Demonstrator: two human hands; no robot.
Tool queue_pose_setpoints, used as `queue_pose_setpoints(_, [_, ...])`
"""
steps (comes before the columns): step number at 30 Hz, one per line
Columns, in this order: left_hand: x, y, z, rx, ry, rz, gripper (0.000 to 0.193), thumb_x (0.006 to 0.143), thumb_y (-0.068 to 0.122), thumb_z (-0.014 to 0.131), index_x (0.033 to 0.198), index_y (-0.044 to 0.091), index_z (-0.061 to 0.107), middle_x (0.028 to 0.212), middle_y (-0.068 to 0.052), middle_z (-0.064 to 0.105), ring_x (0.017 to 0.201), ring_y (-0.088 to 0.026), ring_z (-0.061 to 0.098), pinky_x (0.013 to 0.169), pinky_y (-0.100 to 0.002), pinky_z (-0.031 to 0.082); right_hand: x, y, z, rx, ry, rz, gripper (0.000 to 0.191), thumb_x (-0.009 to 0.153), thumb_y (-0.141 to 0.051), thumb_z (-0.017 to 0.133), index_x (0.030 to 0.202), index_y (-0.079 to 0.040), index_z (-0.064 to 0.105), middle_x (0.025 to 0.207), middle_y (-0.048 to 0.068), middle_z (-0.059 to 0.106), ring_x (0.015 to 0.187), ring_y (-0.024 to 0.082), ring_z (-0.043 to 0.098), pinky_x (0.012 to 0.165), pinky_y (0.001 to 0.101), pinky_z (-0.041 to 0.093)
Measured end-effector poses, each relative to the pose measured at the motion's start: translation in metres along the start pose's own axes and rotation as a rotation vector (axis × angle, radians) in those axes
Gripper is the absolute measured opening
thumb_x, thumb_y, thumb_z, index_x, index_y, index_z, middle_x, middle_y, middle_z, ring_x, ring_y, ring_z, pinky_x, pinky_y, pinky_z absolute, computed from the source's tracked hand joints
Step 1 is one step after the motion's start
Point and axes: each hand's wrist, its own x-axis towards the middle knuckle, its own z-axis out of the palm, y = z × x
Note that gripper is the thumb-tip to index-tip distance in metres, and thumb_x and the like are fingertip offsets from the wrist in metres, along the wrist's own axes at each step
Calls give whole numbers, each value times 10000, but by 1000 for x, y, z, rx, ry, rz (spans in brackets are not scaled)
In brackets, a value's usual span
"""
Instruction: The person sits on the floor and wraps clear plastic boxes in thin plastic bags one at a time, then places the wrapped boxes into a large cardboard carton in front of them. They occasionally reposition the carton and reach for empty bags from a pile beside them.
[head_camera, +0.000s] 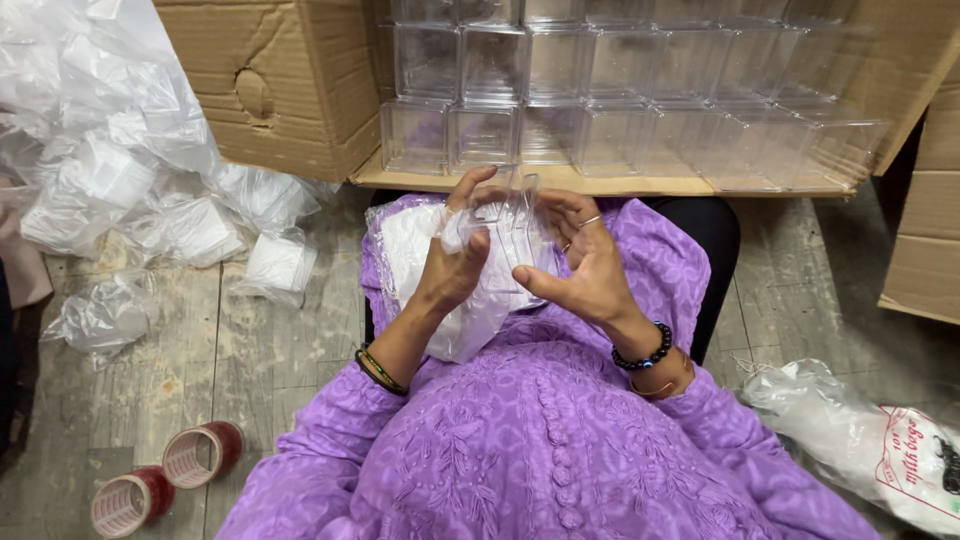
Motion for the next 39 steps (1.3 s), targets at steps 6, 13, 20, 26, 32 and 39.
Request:
queue_pose_setpoints(6, [0, 8, 1, -4, -51, 22, 1068, 859, 875, 556, 1578, 108, 364, 1401, -143, 575, 1317, -245, 556, 1111, -394, 468, -2, -2, 3, -5, 6, -21, 822, 786, -11, 867, 1472, -55, 416, 1510, 103, 471, 1472, 225, 454, 1295, 384, 334])
queue_pose_setpoints(13, [-6, 4, 0, 73, -57, 47, 1048, 872, 874, 546, 1587, 124, 392, 1409, -107, 578, 1185, -180, 549, 973, -330, 472, -5, 0, -2, 12, -29, -108, 799, 768, 35, 879, 1430, -109, 455, 1552, 98, 445, 1522, 230, 423, 1322, 397, 317])
queue_pose_setpoints(20, [-9, 1, -1, 14, -83, 44, 1060, 855, 873, 580, 1586, 133, 379, 1421, -105, 548, 1150, -174, 546, 973, -333, 471, -4, 2, -4, 78, -59, -104, 751, 767, 39, 891, 1380, -128, 490, 1539, 84, 476, 1514, 215, 432, 1311, 387, 334])
queue_pose_setpoints(26, [-10, -5, -6, 92, -113, 94, 992, 888, 820, 611, 1583, 148, 388, 1471, -109, 534, 1414, -242, 494, 1161, -400, 435, -4, 5, -8, 147, -84, -82, 743, 755, 49, 916, 1365, -119, 525, 1564, 84, 480, 1530, 222, 430, 1326, 402, 337])
queue_pose_setpoints(32, [-4, -15, -7, -58, -55, -14, 811, 958, 562, 734, 1558, 125, 405, 1405, -136, 575, 1327, -236, 556, 1101, -357, 482, 0, 5, 6, 36, -18, 27, 727, 821, -78, 910, 1408, -79, 481, 1605, 119, 425, 1546, 270, 406, 1323, 424, 337])
queue_pose_setpoints(39, [4, -16, -17, -481, -116, -602, 802, 888, 668, 536, 1508, 169, 442, 1149, -143, 682, 777, -104, 634, 617, -244, 492, 20, -15, -26, -647, -430, -96, 1129, 713, -364, 959, 1554, -6, 298, 1658, 214, 360, 1430, 339, 522, 1203, 410, 433])
